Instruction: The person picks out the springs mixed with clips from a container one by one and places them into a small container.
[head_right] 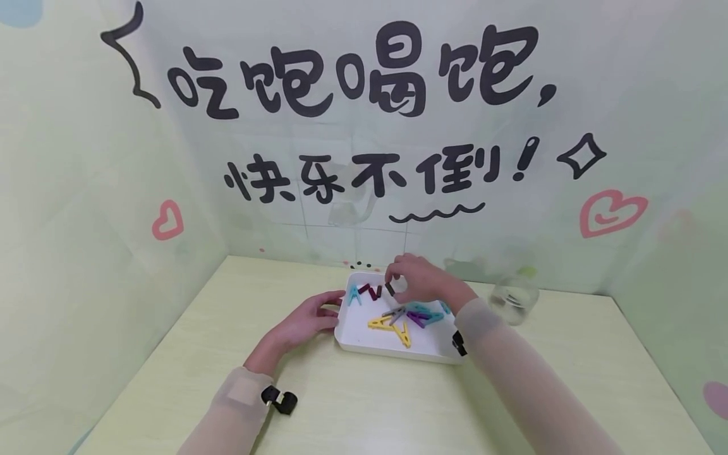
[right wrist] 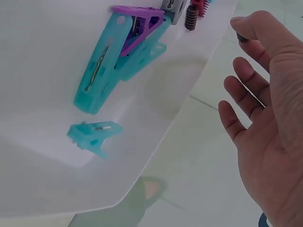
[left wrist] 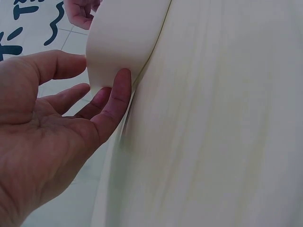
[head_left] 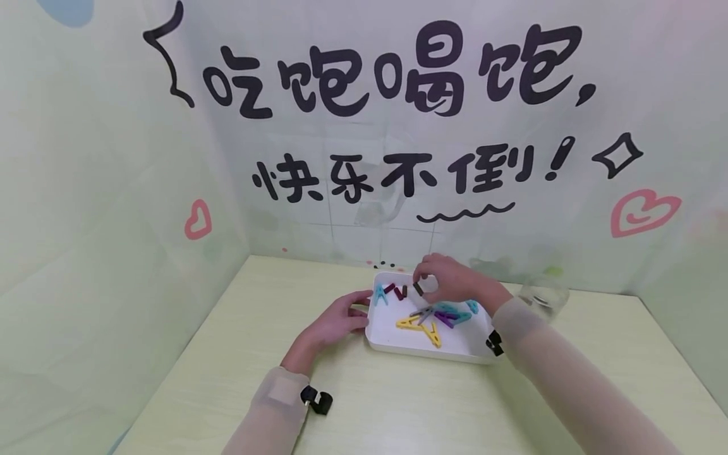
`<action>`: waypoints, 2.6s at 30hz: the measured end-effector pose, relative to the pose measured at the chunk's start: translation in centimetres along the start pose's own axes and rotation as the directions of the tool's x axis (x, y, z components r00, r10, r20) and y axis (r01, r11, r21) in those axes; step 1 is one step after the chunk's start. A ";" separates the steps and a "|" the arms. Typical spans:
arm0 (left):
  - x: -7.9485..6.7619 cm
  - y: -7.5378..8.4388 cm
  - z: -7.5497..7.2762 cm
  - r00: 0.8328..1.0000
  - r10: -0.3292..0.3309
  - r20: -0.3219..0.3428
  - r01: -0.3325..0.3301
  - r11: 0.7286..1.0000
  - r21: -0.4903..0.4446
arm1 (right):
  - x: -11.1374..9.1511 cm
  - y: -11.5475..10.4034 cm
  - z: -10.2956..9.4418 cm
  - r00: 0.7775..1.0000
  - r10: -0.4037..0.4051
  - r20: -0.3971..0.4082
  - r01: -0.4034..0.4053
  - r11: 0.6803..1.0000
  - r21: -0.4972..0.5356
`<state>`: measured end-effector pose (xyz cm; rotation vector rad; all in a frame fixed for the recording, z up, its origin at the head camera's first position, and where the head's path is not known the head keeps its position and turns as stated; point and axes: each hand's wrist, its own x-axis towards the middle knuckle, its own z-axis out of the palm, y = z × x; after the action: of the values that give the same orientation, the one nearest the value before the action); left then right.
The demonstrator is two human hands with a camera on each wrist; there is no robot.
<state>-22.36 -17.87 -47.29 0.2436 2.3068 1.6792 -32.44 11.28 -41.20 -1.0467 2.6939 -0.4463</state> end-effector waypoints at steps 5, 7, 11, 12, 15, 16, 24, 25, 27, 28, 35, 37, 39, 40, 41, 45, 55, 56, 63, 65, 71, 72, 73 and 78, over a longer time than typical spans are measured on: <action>0.1 0.0 0.0 1.000 0.001 0.000 -0.001 1.000 -0.002 | -1.3 0.5 -0.7 0.998 -0.052 -0.043 0.054 0.998 0.044; 0.2 -0.1 0.0 1.000 0.002 -0.003 -0.002 1.000 -0.007 | -1.8 0.8 -1.0 0.995 -0.073 -0.062 0.077 0.996 0.052; 0.1 -0.1 0.0 1.000 0.003 -0.003 -0.003 1.000 -0.017 | -3.1 1.3 -1.7 0.991 -0.094 -0.096 0.100 0.993 0.064; 0.1 -0.1 0.0 1.000 0.004 -0.003 -0.004 1.000 -0.018 | -3.5 1.4 -1.9 0.990 -0.097 -0.103 0.104 0.992 0.067; 0.0 0.0 0.0 1.000 0.004 -0.006 -0.004 1.000 -0.015 | -4.6 1.8 -2.7 0.990 -0.083 -0.117 0.094 0.991 0.093; 0.0 0.0 0.0 1.000 0.003 -0.008 -0.003 1.000 -0.015 | -5.0 1.9 -2.9 0.990 -0.076 -0.122 0.089 0.991 0.101; 0.1 0.0 0.0 1.000 0.006 0.002 -0.006 1.000 -0.022 | -7.8 4.4 -3.7 0.983 -0.017 -0.185 0.037 0.994 0.104; 0.2 -0.1 0.0 1.000 0.008 0.003 -0.007 1.000 -0.026 | -8.1 4.7 -3.9 0.981 -0.016 -0.196 0.036 0.994 0.102; 0.2 -0.1 0.0 1.000 0.009 0.004 -0.009 0.999 -0.038 | -8.9 5.3 -4.2 0.975 -0.012 -0.220 0.032 0.996 0.087; 0.3 -0.1 0.1 1.000 0.007 0.005 -0.007 0.999 -0.040 | -9.3 5.6 -4.3 0.973 -0.007 -0.230 0.026 0.996 0.080; 0.4 -0.3 0.2 1.000 0.012 0.005 -0.011 0.999 -0.041 | -12.2 7.6 -5.1 0.958 0.042 -0.285 -0.028 0.998 0.055; 0.4 -0.4 0.2 1.000 0.010 0.000 -0.010 0.999 -0.040 | -12.9 8.1 -5.2 0.953 0.043 -0.300 -0.029 0.998 0.048; 0.5 -0.5 0.2 1.000 0.005 -0.003 -0.005 1.000 -0.029 | -13.6 8.6 -5.4 0.948 0.038 -0.317 -0.026 0.999 0.043; 0.5 -0.5 0.2 1.000 0.002 -0.005 -0.002 1.000 -0.023 | -14.0 8.9 -5.4 0.945 0.034 -0.325 -0.021 0.999 0.042; 0.5 -0.5 0.2 1.000 0.001 -0.006 -0.001 1.000 -0.018 | -14.3 9.2 -5.5 0.943 0.030 -0.333 -0.017 0.999 0.041; 0.5 -0.3 0.3 1.000 -0.001 -0.012 0.001 1.000 -0.007 | -15.6 10.4 -5.4 0.933 0.036 -0.358 -0.025 0.999 0.036; 0.1 -0.3 0.8 1.000 0.013 -0.026 -0.014 1.000 -0.011 | -18.2 12.8 -5.5 0.915 0.053 -0.399 -0.050 0.999 0.019; 0.1 -0.3 0.8 0.999 0.014 -0.030 -0.014 1.000 -0.010 | -18.4 13.0 -5.5 0.913 0.047 -0.405 -0.045 0.999 0.015; 0.1 -0.5 1.2 0.999 0.003 -0.054 -0.003 1.000 -0.008 | -19.5 14.7 -5.3 0.914 0.080 -0.397 -0.077 0.997 0.023; 0.1 -0.5 1.3 0.998 0.002 -0.056 -0.003 1.000 -0.010 | -19.6 15.0 -5.2 0.915 0.095 -0.393 -0.089 0.995 0.034; -0.1 -0.6 1.3 0.998 -0.006 -0.060 0.005 1.000 -0.017 | -19.6 15.8 -4.9 0.923 0.140 -0.360 -0.120 0.990 0.077; -0.1 -0.6 1.3 0.998 -0.005 -0.059 0.004 1.000 -0.020 | -19.5 15.9 -4.9 0.924 0.150 -0.351 -0.130 0.988 0.081; -0.1 -0.6 1.2 0.998 -0.006 -0.057 0.005 1.000 -0.023 | -19.4 16.0 -4.8 0.926 0.159 -0.343 -0.138 0.987 0.085; 0.1 -0.5 1.2 0.999 -0.003 -0.053 0.002 1.000 -0.028 | -19.2 16.0 -4.5 0.925 0.203 -0.321 -0.176 0.978 0.112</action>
<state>-22.01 -16.90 -48.12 0.1926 2.3183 1.7360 -29.81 36.56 -40.93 -0.7324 3.0006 -0.7481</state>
